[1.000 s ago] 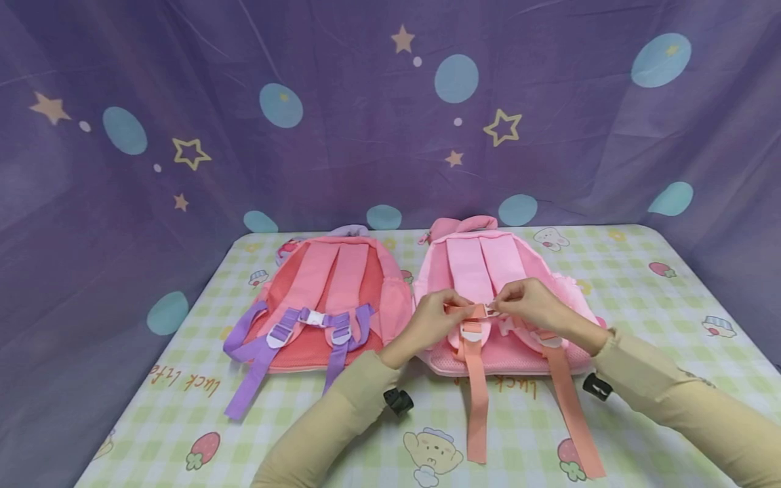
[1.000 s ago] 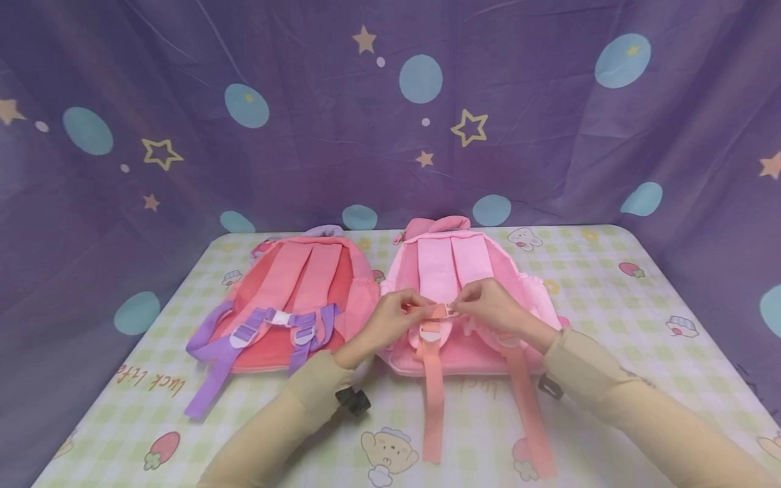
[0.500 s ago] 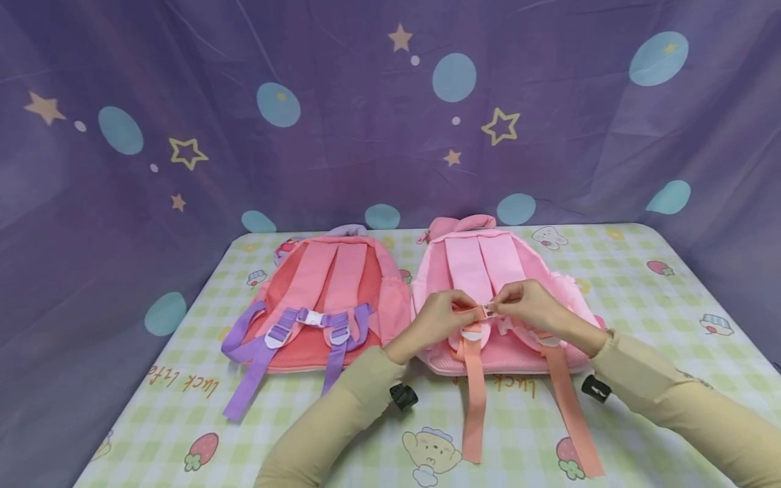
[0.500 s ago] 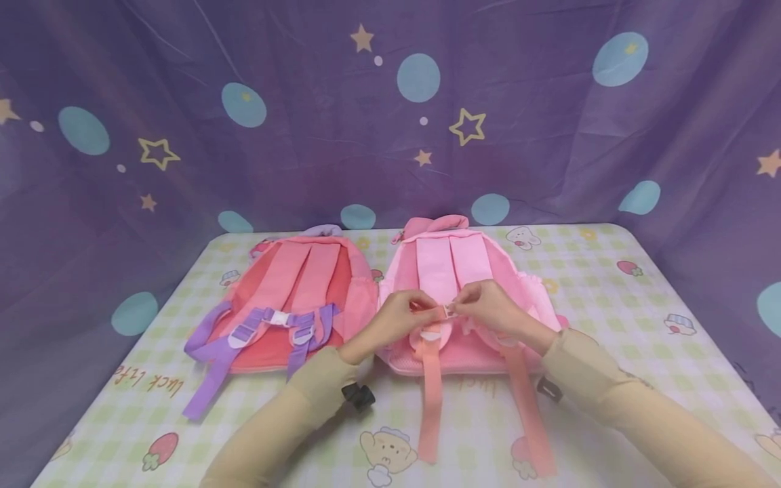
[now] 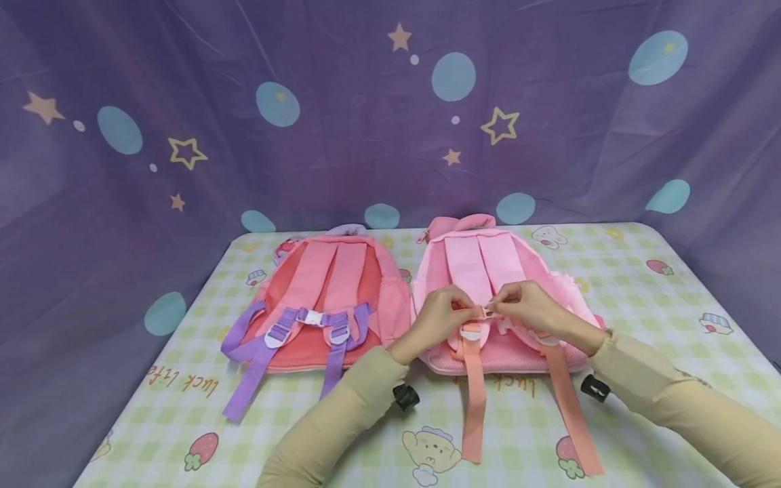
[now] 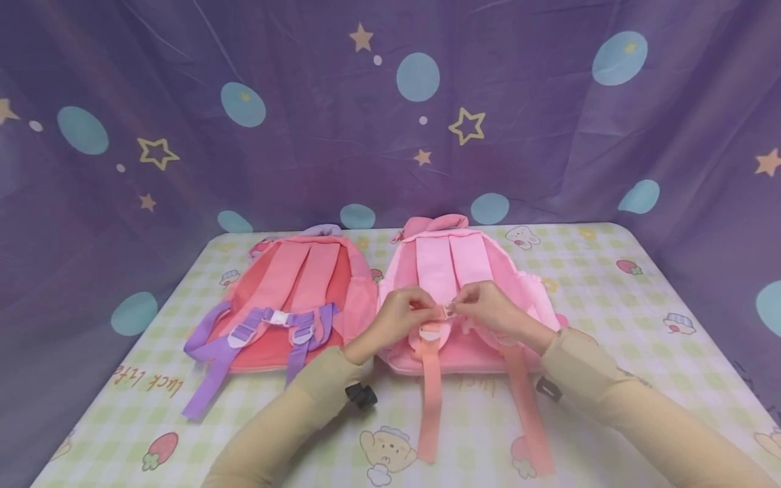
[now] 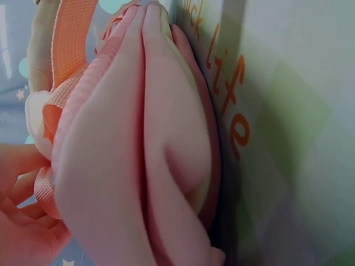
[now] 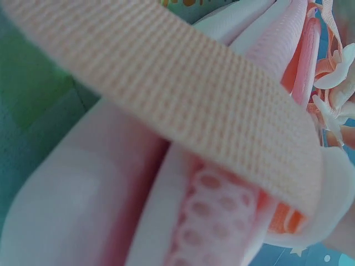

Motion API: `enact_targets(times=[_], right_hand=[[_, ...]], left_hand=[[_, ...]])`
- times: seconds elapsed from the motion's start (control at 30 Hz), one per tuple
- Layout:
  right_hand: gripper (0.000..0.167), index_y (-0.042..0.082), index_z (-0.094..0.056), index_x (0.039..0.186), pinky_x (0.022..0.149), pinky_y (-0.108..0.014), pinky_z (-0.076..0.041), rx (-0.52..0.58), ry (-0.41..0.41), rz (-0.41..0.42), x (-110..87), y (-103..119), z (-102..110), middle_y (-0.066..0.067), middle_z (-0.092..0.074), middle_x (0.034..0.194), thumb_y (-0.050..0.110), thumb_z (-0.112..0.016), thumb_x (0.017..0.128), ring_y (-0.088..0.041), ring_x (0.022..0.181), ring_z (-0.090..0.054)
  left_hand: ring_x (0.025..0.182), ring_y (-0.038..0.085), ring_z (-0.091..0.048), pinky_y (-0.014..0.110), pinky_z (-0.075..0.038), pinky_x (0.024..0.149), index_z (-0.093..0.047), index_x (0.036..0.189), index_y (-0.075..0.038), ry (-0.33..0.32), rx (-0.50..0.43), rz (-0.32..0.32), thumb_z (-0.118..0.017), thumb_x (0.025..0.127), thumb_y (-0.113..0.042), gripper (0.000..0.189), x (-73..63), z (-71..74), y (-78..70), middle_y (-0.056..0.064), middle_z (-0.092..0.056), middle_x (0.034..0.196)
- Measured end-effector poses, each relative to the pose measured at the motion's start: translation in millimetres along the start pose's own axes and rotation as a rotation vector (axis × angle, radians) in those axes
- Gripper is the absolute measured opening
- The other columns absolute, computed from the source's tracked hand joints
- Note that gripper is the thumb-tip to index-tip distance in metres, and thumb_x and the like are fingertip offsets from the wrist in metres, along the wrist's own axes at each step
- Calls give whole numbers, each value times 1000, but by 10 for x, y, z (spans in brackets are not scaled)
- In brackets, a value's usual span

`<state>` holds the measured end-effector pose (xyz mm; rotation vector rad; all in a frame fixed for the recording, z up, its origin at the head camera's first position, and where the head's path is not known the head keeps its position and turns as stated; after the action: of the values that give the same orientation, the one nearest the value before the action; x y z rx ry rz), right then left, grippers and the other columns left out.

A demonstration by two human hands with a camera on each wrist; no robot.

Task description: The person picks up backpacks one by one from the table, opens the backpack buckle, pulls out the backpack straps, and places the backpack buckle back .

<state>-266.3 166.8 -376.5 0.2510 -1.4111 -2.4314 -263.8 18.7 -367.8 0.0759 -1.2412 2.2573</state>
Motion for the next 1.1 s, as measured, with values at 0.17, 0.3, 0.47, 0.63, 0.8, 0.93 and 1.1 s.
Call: enact_targets(times=[0.17,0.3,0.47,0.63,0.8,0.93,1.1], right_hand=[[15,-8,-69,88,48,-21,-35,-32,-11,-15,3,-29,44,-11,-71,85,5,-62,89,-5,57,-47],[16,-8,-70,91,52,-21,-39,-40,-13,-35,0,-70,84,-8,-71,84,6,-62,90,-7,66,-53],[18,-11,-69,96,59,-20,-46,-3,16,-42,-8,-103,90,-7,-70,79,5,-62,91,-6,68,-57],[20,-13,-68,100,62,-20,-50,19,51,-45,-19,-123,94,-9,-70,80,5,-63,92,-6,69,-61],[22,-15,-66,102,61,-22,-53,54,82,-63,-22,-149,100,-15,-72,86,5,-63,93,-8,71,-65],[24,-15,-66,104,60,-23,-53,60,95,-92,-23,-169,115,-13,-72,83,6,-63,93,-10,70,-66],[24,-16,-65,104,63,-23,-54,65,102,-94,-16,-172,127,-12,-71,83,5,-62,93,-10,70,-65]], left_hand=[[86,20,-66,17,-49,78,-73,84,3,10,-13,-35,-75,84,-3,6,-18,5,-7,11,-71,88],[88,18,-66,18,-49,79,-74,87,2,24,-15,-20,-74,85,-4,7,-32,20,5,11,-72,89],[80,12,-63,17,-48,73,-75,87,2,30,-56,6,-75,85,-6,8,-42,46,19,11,-72,87],[73,2,-55,16,-46,68,-75,90,2,45,-136,35,-75,85,-7,10,-44,50,38,11,-72,87],[76,-1,-56,17,-47,71,-75,92,3,83,-192,27,-75,85,-7,12,-52,46,11,12,-72,91],[86,3,-59,18,-48,78,-74,93,4,130,-228,2,-75,85,-5,12,-71,38,-30,13,-71,98],[99,11,-62,18,-47,84,-74,93,4,176,-238,-19,-74,85,-3,11,-94,25,-85,14,-71,104]])
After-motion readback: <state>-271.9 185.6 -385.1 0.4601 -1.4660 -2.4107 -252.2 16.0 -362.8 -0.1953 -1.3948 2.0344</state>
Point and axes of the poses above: each hand's wrist, its own x-axis towards the middle knuckle, its own z-axis out of the back of the hand, y = z × x, the point moved 7 cm from there along x, towards the middle knuckle
